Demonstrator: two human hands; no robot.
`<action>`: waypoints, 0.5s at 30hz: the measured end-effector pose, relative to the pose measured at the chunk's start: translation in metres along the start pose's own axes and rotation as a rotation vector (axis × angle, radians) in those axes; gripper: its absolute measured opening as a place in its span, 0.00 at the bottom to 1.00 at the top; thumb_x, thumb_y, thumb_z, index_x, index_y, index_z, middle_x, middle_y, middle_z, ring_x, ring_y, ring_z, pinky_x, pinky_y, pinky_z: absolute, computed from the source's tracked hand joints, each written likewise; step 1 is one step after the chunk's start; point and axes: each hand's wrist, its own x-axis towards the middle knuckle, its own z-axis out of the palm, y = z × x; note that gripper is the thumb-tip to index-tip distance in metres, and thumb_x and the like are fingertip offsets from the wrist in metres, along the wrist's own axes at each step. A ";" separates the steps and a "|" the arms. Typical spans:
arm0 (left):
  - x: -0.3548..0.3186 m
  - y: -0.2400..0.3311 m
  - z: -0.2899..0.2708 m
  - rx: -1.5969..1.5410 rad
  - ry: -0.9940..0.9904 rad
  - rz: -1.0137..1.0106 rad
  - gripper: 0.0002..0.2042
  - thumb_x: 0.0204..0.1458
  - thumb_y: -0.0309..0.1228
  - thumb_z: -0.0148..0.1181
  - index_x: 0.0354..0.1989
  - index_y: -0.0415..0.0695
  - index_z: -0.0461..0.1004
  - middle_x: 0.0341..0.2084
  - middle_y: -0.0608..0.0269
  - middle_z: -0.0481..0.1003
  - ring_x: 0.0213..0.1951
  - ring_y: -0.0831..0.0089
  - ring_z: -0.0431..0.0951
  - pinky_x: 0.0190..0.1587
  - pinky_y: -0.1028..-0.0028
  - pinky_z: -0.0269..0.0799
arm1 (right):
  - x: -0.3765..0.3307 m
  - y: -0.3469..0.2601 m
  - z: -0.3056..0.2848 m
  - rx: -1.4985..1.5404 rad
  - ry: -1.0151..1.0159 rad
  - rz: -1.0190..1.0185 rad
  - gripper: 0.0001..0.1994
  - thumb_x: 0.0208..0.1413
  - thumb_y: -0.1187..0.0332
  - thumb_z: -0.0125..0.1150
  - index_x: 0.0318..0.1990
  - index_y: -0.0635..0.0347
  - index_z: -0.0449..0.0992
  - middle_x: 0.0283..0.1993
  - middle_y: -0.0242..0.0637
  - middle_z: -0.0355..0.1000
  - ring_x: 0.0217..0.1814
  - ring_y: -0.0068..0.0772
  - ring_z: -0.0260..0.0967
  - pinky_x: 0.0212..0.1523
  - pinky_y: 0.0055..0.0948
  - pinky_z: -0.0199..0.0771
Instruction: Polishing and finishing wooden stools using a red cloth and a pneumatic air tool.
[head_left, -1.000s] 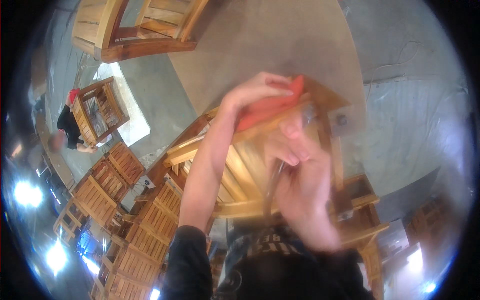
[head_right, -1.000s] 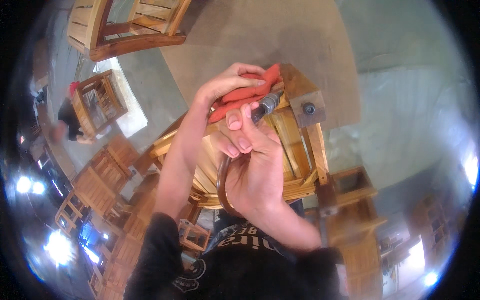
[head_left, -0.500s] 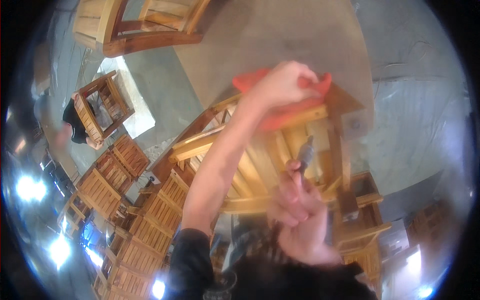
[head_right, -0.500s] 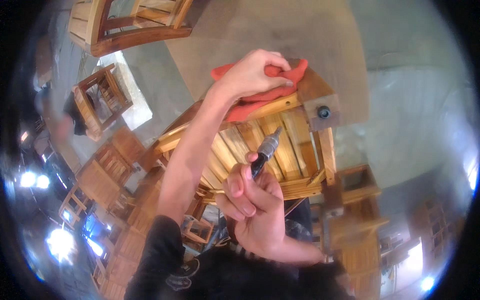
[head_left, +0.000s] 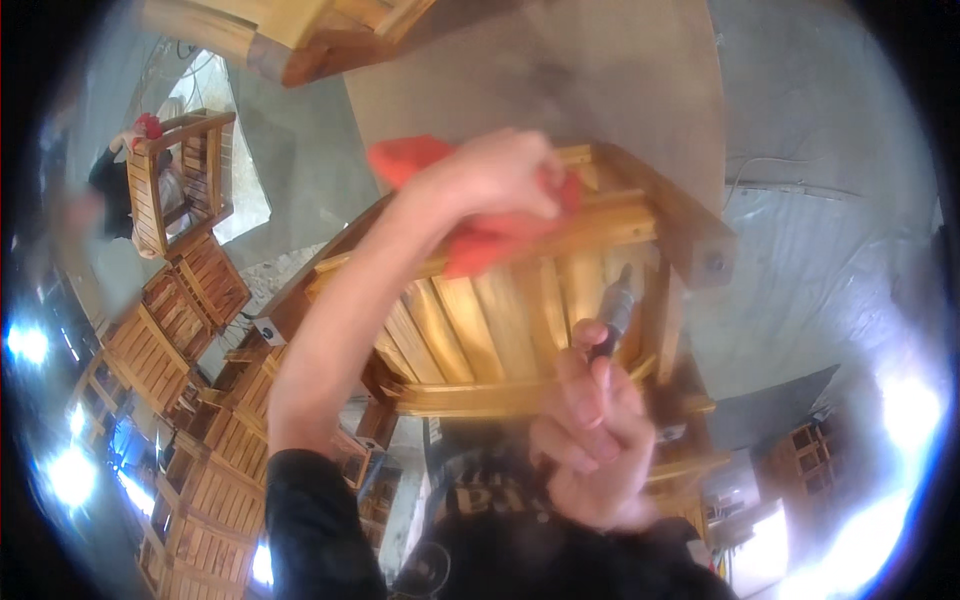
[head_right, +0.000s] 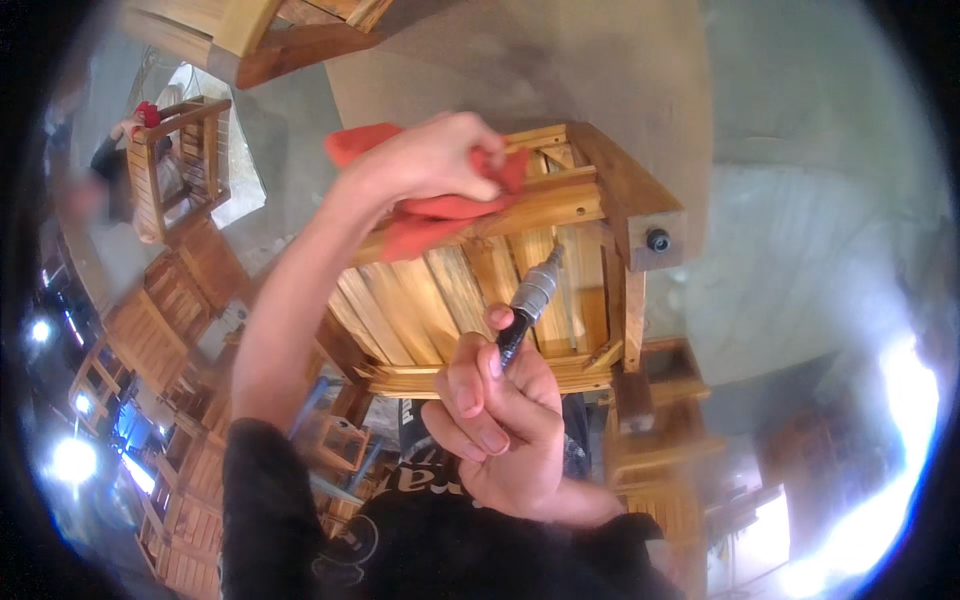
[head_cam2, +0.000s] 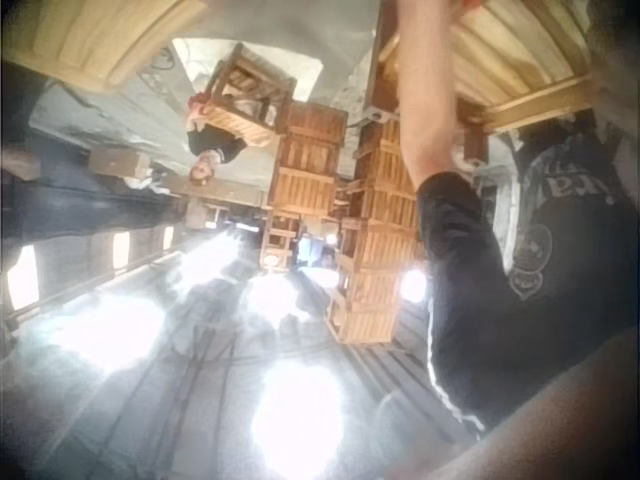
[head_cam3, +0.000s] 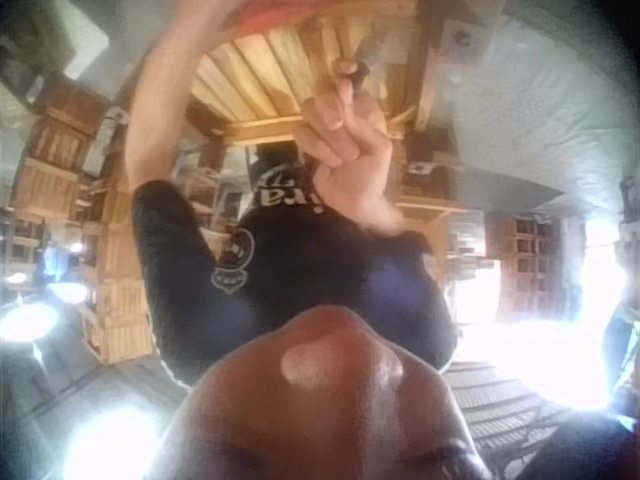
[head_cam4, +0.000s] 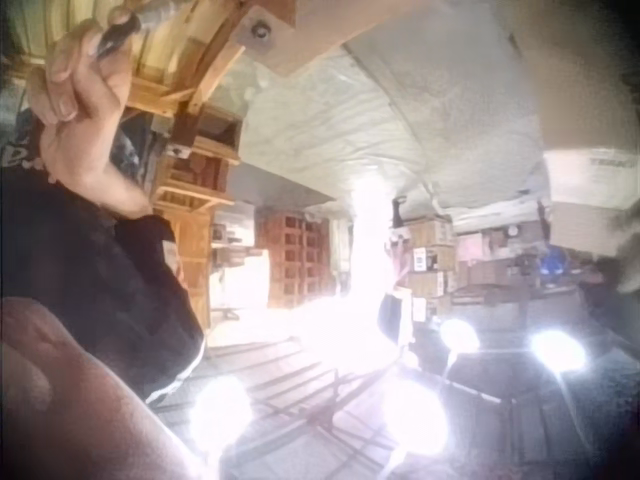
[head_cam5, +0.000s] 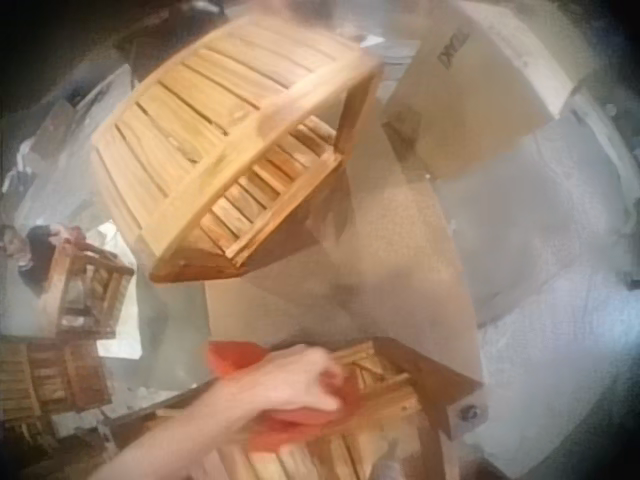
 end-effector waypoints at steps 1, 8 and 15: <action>-0.011 0.000 -0.008 -0.006 -0.034 -0.034 0.14 0.37 0.35 0.65 0.31 0.38 0.76 0.26 0.52 0.75 0.32 0.59 0.76 0.38 0.65 0.69 | 0.000 -0.003 0.003 -0.005 0.003 -0.002 0.08 0.67 0.71 0.42 0.50 0.48 0.60 0.26 0.30 0.62 0.13 0.12 0.44 0.16 0.14 0.47; -0.021 -0.020 0.013 -0.077 0.153 0.081 0.13 0.36 0.31 0.66 0.29 0.36 0.76 0.27 0.55 0.74 0.32 0.60 0.75 0.38 0.69 0.69 | 0.002 -0.018 0.002 0.088 -0.064 0.063 0.10 0.67 0.72 0.41 0.52 0.48 0.58 0.27 0.33 0.62 0.14 0.13 0.47 0.17 0.15 0.50; 0.051 0.049 0.030 -0.133 0.222 0.247 0.16 0.36 0.35 0.68 0.34 0.39 0.79 0.29 0.48 0.77 0.35 0.55 0.78 0.40 0.65 0.72 | -0.010 -0.016 0.000 0.099 -0.081 0.121 0.10 0.67 0.72 0.41 0.53 0.47 0.57 0.26 0.35 0.62 0.14 0.15 0.48 0.17 0.16 0.51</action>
